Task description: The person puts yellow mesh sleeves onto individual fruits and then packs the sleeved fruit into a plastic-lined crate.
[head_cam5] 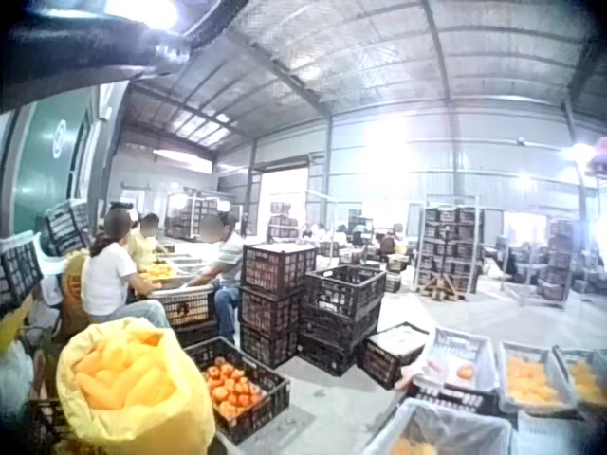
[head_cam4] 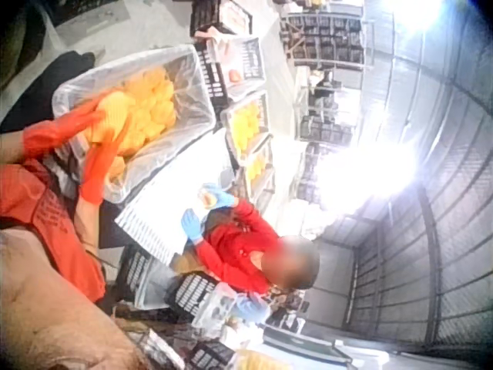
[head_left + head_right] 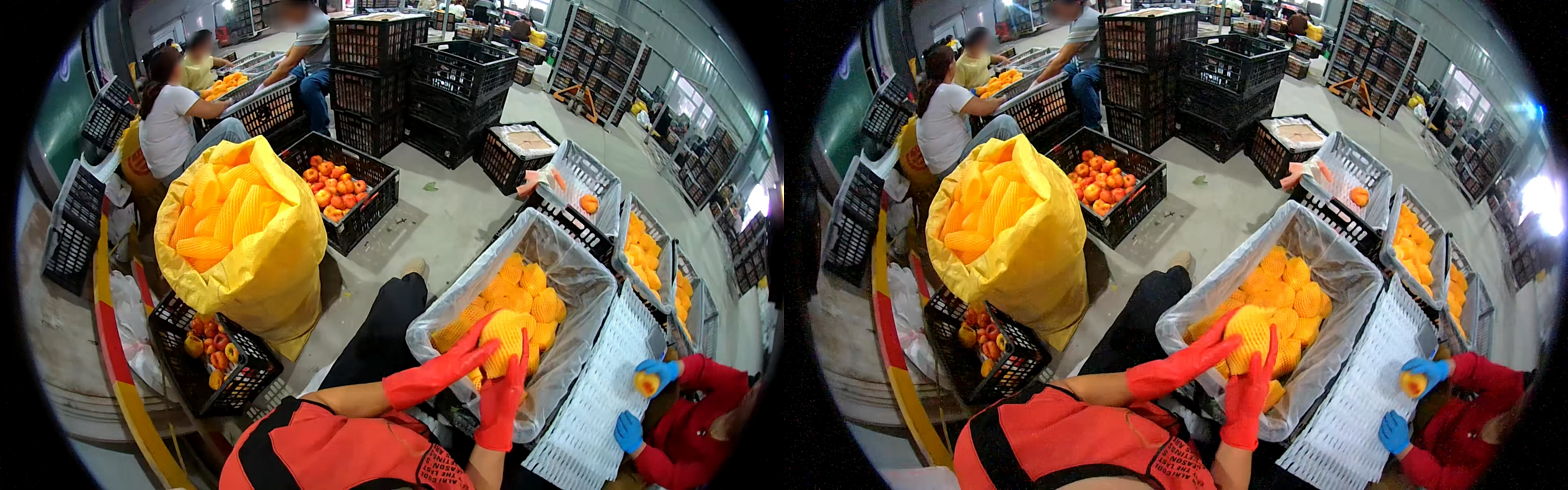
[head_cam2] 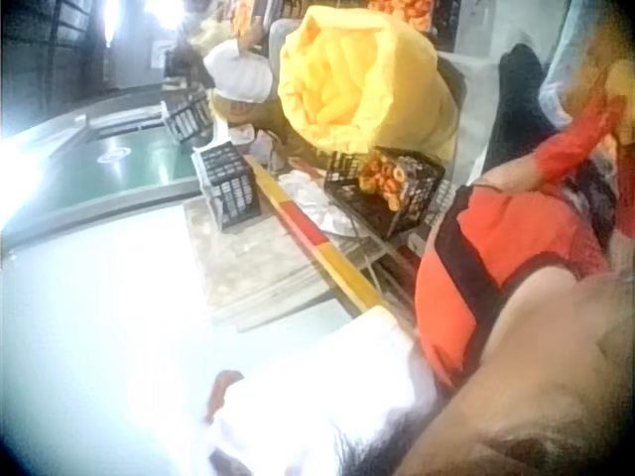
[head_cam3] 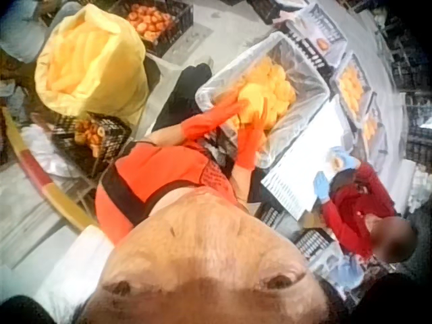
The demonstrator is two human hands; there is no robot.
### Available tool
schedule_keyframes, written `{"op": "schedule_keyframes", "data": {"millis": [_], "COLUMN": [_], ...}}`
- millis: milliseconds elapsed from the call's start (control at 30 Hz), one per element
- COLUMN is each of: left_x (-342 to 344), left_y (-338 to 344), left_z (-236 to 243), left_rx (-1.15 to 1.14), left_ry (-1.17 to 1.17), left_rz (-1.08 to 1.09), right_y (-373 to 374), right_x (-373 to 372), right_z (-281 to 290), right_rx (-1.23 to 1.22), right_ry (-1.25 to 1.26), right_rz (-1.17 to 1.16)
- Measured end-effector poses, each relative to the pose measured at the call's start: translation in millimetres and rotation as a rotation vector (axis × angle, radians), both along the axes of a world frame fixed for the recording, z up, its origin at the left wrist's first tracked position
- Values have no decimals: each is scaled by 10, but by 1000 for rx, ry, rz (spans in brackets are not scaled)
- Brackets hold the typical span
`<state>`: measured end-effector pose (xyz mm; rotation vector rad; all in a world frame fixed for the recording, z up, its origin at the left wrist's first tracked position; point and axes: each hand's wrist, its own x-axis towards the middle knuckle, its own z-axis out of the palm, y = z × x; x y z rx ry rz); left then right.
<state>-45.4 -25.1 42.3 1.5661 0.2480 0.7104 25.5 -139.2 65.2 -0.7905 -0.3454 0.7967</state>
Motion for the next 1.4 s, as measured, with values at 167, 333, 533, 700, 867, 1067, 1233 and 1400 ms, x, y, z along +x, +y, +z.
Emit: {"op": "schedule_keyframes", "data": {"millis": [167,333,533,700,867,1067,1233,1400], "left_x": [97,75,235,268,235,293,301,362], "left_y": [-168,-243,-268,-418,-326,-484,-616,-584], "left_z": [65,-127,-86,-18,-204,-202,-218,-245], "left_rx": [657,645,523,385,157,477,617,679], "left_ry": [128,158,57,-17,-98,-74,-5,-55], "left_rz": [212,190,-5,-35,-112,158,154,112], "right_y": [-102,-213,-447,-467,-332,-265,-332,-464], "right_x": [9,86,229,197,170,112,242,318], "right_z": [54,-62,-312,-284,-481,-424,-495,-556], "right_rx": [-50,-37,200,174,42,-154,-40,79], "right_ry": [130,45,-17,10,-283,-423,-260,-70], "right_rz": [-140,-90,-109,-152,-337,-517,-570,-460]}}
